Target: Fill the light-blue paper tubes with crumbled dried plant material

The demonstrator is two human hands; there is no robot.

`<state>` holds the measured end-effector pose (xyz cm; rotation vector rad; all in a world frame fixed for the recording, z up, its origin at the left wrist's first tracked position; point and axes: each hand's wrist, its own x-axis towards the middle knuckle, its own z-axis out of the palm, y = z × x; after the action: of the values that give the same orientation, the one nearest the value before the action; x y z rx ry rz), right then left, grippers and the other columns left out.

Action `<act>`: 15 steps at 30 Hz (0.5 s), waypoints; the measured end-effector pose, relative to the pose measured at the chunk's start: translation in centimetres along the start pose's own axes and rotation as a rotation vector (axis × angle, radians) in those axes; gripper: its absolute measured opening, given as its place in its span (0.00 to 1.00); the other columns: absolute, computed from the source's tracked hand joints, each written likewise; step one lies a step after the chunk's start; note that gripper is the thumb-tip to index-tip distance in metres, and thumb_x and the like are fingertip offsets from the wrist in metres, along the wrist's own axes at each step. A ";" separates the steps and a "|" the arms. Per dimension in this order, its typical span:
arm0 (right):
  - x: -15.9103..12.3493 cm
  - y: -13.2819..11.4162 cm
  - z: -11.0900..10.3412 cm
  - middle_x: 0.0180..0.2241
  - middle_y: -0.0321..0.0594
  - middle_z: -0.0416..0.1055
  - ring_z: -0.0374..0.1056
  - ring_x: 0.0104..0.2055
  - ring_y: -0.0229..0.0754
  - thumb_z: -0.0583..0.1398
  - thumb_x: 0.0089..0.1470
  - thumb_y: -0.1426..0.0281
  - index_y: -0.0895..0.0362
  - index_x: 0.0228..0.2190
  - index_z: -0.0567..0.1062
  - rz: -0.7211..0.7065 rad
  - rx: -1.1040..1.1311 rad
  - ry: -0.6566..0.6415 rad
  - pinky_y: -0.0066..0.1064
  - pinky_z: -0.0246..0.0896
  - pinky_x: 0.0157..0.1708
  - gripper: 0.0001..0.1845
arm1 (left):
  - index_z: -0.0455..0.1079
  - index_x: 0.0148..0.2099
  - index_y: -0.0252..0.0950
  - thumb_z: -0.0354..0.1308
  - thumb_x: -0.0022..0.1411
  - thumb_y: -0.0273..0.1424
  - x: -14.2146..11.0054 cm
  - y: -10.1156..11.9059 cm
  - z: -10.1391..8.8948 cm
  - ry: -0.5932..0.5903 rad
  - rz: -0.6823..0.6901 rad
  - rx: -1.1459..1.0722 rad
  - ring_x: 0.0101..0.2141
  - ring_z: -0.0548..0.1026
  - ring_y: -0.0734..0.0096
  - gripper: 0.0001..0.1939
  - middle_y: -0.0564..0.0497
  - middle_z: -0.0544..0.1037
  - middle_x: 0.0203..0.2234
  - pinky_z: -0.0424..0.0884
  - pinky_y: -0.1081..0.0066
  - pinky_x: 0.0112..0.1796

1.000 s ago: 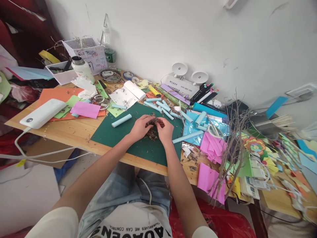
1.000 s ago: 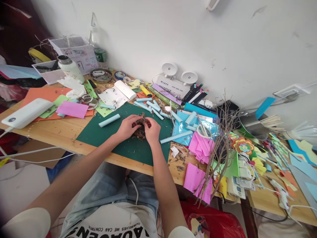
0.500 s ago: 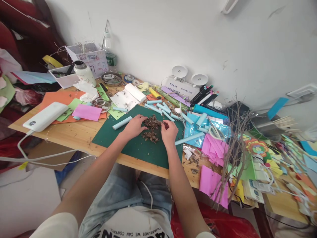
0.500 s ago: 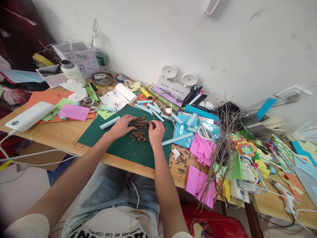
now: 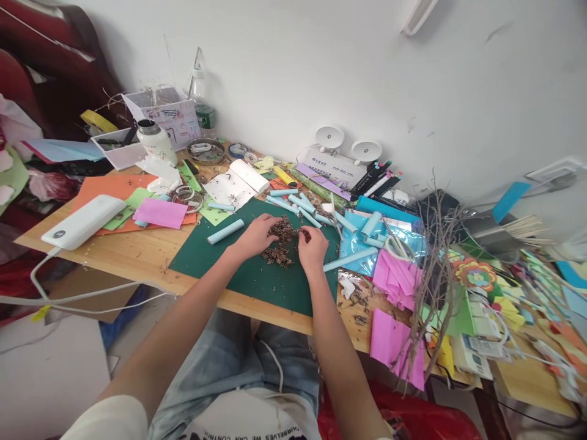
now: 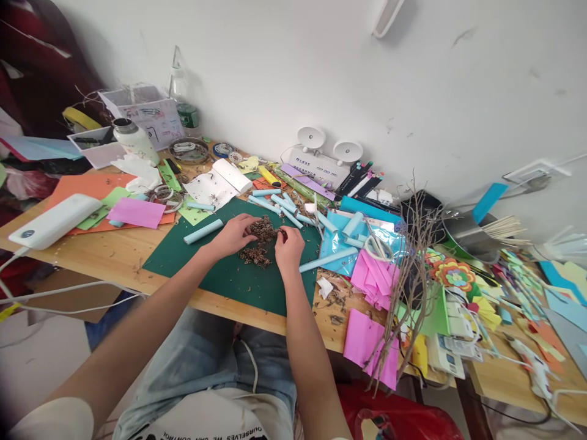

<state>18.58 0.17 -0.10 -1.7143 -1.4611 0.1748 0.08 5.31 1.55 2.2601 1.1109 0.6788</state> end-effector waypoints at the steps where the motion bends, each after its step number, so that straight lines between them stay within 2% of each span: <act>1: 0.0 0.0 -0.1 0.36 0.47 0.75 0.70 0.36 0.45 0.56 0.54 0.72 0.59 0.36 0.78 0.007 -0.006 -0.001 0.36 0.66 0.41 0.12 | 0.65 0.60 0.37 0.63 0.56 0.28 -0.1 0.2 -0.3 -0.015 0.005 0.007 0.37 0.76 0.63 0.29 0.42 0.70 0.50 0.73 0.64 0.42; 5: -0.1 -0.3 -0.1 0.34 0.46 0.75 0.70 0.32 0.43 0.57 0.53 0.72 0.59 0.35 0.78 0.019 -0.007 -0.021 0.35 0.66 0.39 0.11 | 0.61 0.63 0.40 0.63 0.56 0.34 0.0 1.4 -0.5 -0.091 0.001 0.195 0.47 0.74 0.57 0.32 0.43 0.67 0.56 0.72 0.66 0.43; 9: -0.2 -0.3 0.0 0.34 0.46 0.75 0.70 0.32 0.43 0.57 0.53 0.72 0.59 0.35 0.78 0.002 0.019 -0.038 0.35 0.67 0.39 0.11 | 0.62 0.62 0.42 0.62 0.58 0.36 0.8 2.4 0.4 -0.102 -0.044 0.338 0.47 0.74 0.55 0.30 0.45 0.68 0.56 0.72 0.67 0.39; 12: -0.2 -0.1 -0.1 0.34 0.46 0.75 0.70 0.32 0.44 0.57 0.52 0.72 0.59 0.35 0.78 0.003 0.030 -0.033 0.36 0.67 0.39 0.11 | 0.65 0.59 0.40 0.60 0.59 0.33 1.1 2.1 0.9 -0.067 -0.056 0.316 0.46 0.74 0.55 0.25 0.44 0.71 0.52 0.72 0.66 0.40; 15: -0.2 -0.1 -0.2 0.35 0.47 0.75 0.70 0.33 0.44 0.56 0.52 0.72 0.59 0.36 0.78 0.011 0.062 -0.002 0.36 0.67 0.39 0.11 | 0.66 0.59 0.38 0.59 0.59 0.29 1.0 1.4 0.6 -0.015 -0.005 0.156 0.43 0.75 0.60 0.25 0.43 0.72 0.51 0.72 0.66 0.41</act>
<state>18.59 -0.13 0.04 -1.6723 -1.4337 0.2255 1.76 5.24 2.25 2.3871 1.1994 0.5909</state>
